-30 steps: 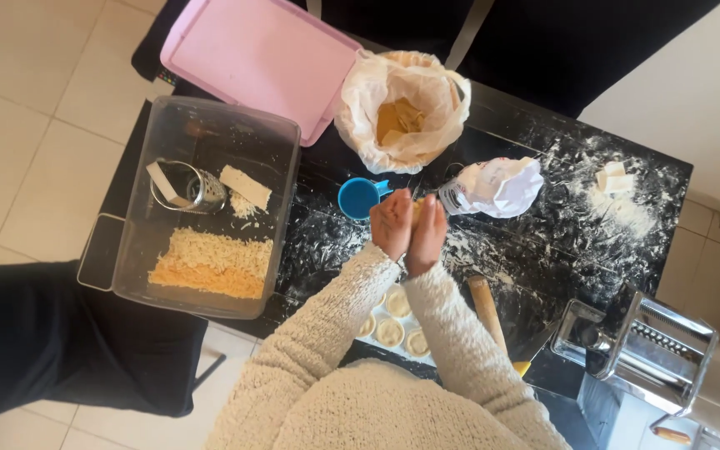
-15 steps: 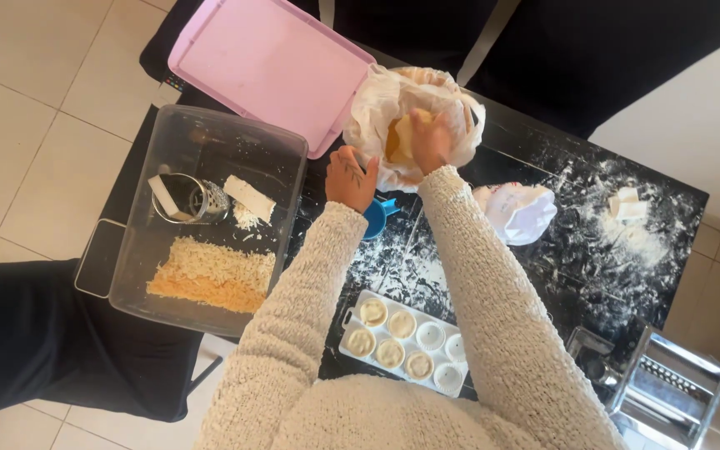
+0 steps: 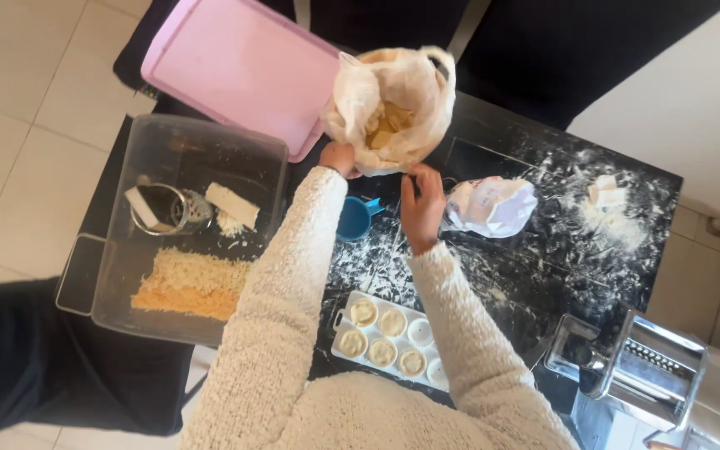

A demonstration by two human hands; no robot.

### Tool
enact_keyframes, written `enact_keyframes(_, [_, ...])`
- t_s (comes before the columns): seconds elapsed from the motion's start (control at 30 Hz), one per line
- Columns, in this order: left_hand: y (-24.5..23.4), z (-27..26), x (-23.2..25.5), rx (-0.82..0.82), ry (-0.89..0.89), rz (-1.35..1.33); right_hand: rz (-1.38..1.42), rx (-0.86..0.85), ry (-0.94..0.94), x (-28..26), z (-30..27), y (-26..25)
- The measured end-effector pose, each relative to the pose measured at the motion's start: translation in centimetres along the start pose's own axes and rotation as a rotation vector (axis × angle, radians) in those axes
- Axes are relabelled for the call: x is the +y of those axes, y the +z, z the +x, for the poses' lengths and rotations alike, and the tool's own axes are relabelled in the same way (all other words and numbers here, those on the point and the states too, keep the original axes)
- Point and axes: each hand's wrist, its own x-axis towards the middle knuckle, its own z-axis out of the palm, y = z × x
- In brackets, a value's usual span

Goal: Using a rolling pin and knife to prepare dough circles for a recipe.

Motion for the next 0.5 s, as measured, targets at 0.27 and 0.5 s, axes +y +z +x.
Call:
enact_keyframes(0.27, [-4.1,-9.0,2.5,0.253,1.290,1.316,0.177,0.158,-0.153,-8.0,-0.3,-8.2])
enact_keyframes(0.5, [-4.3,-24.1,-1.7,0.240,1.141,1.145,-0.088,0.162,-0.414,-12.8,-4.0,-12.2])
